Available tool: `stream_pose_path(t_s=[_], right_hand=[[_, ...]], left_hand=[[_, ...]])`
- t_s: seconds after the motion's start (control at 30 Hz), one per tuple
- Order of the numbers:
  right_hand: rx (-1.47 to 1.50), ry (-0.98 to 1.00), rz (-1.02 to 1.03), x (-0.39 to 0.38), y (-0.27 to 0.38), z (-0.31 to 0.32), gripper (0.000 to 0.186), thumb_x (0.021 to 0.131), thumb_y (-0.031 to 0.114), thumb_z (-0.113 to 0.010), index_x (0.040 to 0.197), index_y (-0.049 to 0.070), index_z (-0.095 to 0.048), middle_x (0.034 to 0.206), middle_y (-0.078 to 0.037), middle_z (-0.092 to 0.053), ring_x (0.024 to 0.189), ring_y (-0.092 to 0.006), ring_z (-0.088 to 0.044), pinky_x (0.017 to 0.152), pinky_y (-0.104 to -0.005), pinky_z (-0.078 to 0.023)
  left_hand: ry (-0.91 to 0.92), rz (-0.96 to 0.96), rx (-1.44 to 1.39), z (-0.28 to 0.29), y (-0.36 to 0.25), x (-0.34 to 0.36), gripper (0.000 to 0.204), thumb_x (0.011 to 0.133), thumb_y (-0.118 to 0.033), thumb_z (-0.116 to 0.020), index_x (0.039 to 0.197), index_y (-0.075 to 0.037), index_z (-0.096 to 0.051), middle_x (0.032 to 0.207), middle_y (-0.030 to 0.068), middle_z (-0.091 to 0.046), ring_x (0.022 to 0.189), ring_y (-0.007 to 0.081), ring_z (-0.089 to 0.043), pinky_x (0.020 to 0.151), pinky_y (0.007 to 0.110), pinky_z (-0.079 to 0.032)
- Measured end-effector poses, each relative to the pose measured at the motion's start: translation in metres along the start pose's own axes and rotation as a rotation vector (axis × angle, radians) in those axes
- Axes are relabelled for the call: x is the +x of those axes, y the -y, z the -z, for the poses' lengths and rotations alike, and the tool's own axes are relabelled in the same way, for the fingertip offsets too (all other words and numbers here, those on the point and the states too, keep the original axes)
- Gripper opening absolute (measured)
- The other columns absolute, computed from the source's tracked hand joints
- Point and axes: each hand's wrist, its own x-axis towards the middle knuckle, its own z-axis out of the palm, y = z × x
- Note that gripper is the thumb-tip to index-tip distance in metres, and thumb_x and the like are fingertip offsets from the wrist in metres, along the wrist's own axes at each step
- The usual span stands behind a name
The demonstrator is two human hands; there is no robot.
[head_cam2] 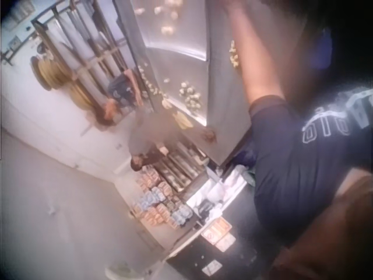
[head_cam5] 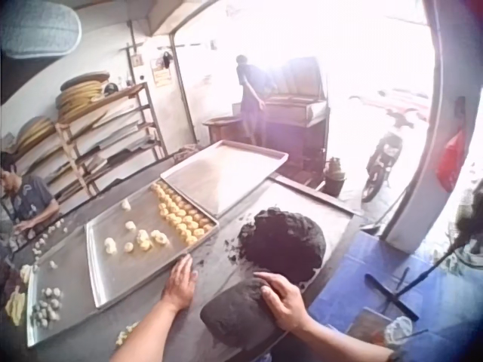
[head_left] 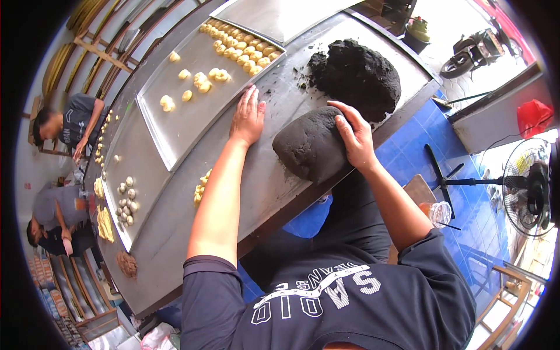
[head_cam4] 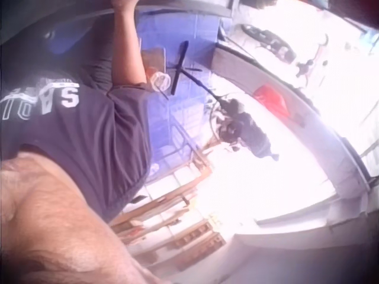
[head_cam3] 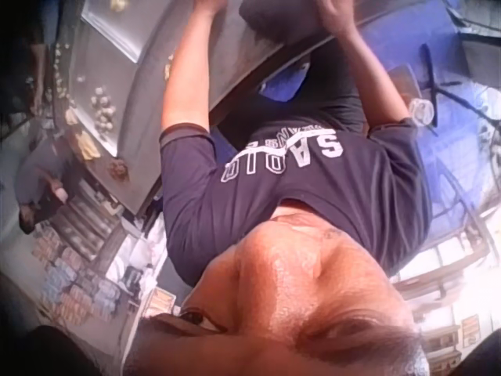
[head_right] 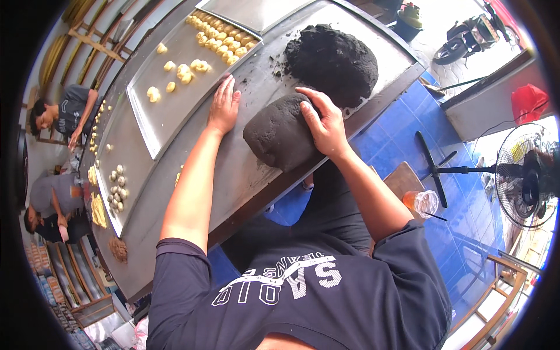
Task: The person prepares dough by kneading a large dark mass on a table, tearing off small portions, and stuffing them with light-colored filling.
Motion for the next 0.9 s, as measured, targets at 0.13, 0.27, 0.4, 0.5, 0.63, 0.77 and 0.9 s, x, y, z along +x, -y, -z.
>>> stream_pose_path(t_s=[0.13, 0.27, 0.4, 0.5, 0.63, 0.77, 0.9], right_hand=[[-0.040, -0.013, 0.019, -0.001, 0.001, 0.004, 0.038, 0.112, 0.024, -0.068, 0.143, 0.002, -0.073, 0.133, -0.018, -0.076, 0.127, -0.0293, -0.072, 0.113, -0.0394, -0.052], [-0.037, -0.001, 0.007, -0.003, 0.003, 0.006, 0.038, 0.111, 0.023, -0.068, 0.142, 0.002, -0.073, 0.132, -0.019, -0.076, 0.126, -0.0311, -0.072, 0.113, -0.0401, -0.052], [-0.033, 0.022, 0.009, 0.000, 0.009, 0.002, 0.037, 0.111, 0.022, -0.068, 0.142, 0.003, -0.073, 0.132, -0.020, -0.076, 0.127, -0.0320, -0.072, 0.114, -0.0412, -0.052], [-0.047, 0.035, -0.007, -0.001, 0.004, 0.005, 0.037, 0.111, 0.022, -0.068, 0.142, 0.003, -0.073, 0.134, -0.020, -0.076, 0.129, -0.0328, -0.072, 0.116, -0.0418, -0.051], [-0.067, 0.011, 0.014, 0.003, 0.007, 0.006, 0.037, 0.112, 0.025, -0.066, 0.142, 0.003, -0.073, 0.134, -0.019, -0.077, 0.129, -0.0333, -0.072, 0.115, -0.0418, -0.052], [-0.066, 0.041, -0.101, 0.003, 0.010, -0.003, 0.043, 0.113, 0.029, -0.064, 0.148, 0.004, -0.070, 0.147, -0.023, -0.070, 0.139, -0.0390, -0.066, 0.121, -0.0476, -0.048], [-0.308, 0.025, 0.380, -0.006, 0.031, 0.003, 0.060, 0.109, 0.040, -0.067, 0.161, 0.009, -0.062, 0.165, -0.027, -0.052, 0.155, -0.0499, -0.048, 0.132, -0.0577, -0.035]], left_hand=[[0.062, -0.126, -0.085, -0.015, -0.016, 0.036, 0.069, 0.122, -0.049, -0.043, 0.172, -0.001, -0.042, 0.183, 0.0176, -0.036, 0.167, 0.0355, -0.038, 0.138, 0.047, -0.030], [0.147, -0.183, -0.105, -0.031, -0.036, 0.084, 0.070, 0.122, -0.051, -0.041, 0.172, -0.001, -0.042, 0.183, 0.0180, -0.035, 0.168, 0.0351, -0.037, 0.138, 0.047, -0.030], [0.186, -0.199, -0.170, -0.038, -0.047, 0.116, 0.075, 0.122, -0.056, -0.034, 0.171, 0.000, -0.044, 0.178, 0.0226, -0.045, 0.169, 0.0369, -0.036, 0.140, 0.048, -0.023], [0.235, -0.175, -0.478, -0.040, -0.058, 0.091, 0.078, 0.123, -0.059, -0.029, 0.172, -0.001, -0.045, 0.177, 0.0220, -0.047, 0.170, 0.0352, -0.034, 0.141, 0.046, -0.021], [0.500, -0.064, -1.195, -0.010, -0.080, 0.052, 0.086, 0.122, -0.065, -0.024, 0.173, 0.001, -0.041, 0.180, 0.0188, -0.044, 0.170, 0.0327, -0.033, 0.141, 0.043, -0.020], [0.422, 0.179, -1.484, 0.038, -0.097, 0.015, 0.088, 0.121, -0.067, -0.023, 0.171, 0.003, -0.044, 0.178, 0.0206, -0.045, 0.169, 0.0307, -0.036, 0.141, 0.045, -0.020], [-0.027, 0.145, -1.080, 0.078, -0.115, -0.055, 0.077, 0.125, -0.055, -0.031, 0.165, 0.008, -0.050, 0.176, 0.0255, -0.044, 0.165, 0.0342, -0.041, 0.140, 0.049, -0.024]])
